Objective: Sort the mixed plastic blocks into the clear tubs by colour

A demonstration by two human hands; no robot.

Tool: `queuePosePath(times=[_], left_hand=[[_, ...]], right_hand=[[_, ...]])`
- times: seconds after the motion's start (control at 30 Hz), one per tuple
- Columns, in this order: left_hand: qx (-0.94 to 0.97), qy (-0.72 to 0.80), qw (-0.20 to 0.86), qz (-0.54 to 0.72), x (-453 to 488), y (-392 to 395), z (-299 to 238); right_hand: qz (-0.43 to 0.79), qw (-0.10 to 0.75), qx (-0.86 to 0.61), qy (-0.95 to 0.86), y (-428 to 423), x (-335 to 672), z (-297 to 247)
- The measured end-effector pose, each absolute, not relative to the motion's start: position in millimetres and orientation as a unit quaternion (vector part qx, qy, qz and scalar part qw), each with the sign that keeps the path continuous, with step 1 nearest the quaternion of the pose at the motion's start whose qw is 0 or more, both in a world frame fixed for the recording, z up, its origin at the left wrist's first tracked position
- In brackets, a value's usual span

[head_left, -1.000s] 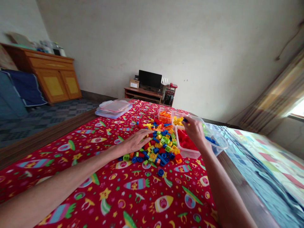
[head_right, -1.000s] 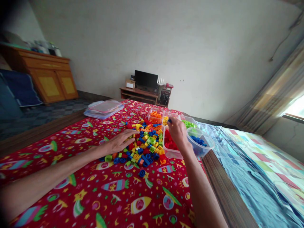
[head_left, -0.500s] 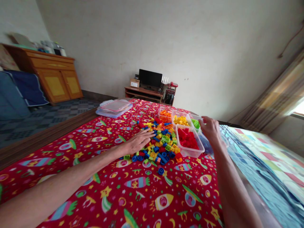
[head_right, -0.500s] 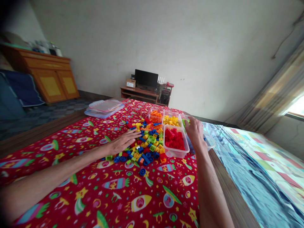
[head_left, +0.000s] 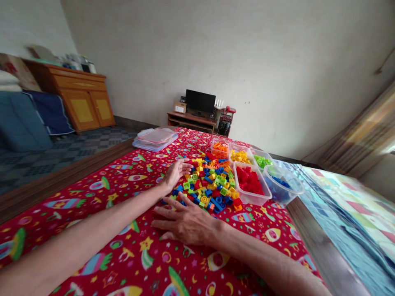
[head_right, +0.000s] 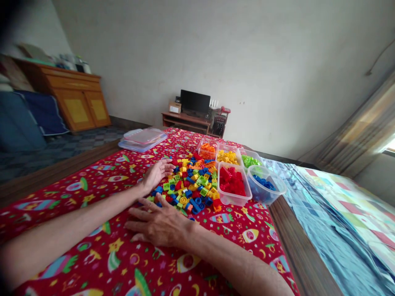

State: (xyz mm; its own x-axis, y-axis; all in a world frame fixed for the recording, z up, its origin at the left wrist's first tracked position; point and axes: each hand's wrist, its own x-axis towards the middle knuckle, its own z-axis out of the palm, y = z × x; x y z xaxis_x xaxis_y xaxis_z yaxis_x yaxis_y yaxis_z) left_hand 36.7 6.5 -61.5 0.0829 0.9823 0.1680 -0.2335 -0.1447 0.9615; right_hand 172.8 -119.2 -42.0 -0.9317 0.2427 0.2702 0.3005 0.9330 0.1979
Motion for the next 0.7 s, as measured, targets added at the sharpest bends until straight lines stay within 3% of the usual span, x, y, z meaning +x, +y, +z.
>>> queuePosePath(times=[0.37,0.7], left_hand=[[0.432,0.384,0.585,0.568,34,7,-60],[0.513,0.386,0.531,0.553,36,3,-64]], right_hand=[[-0.164,0.131,-0.342,-0.916,-78,205,-39],[-0.137,0.146,-0.475,-0.857,-55,243,-21]])
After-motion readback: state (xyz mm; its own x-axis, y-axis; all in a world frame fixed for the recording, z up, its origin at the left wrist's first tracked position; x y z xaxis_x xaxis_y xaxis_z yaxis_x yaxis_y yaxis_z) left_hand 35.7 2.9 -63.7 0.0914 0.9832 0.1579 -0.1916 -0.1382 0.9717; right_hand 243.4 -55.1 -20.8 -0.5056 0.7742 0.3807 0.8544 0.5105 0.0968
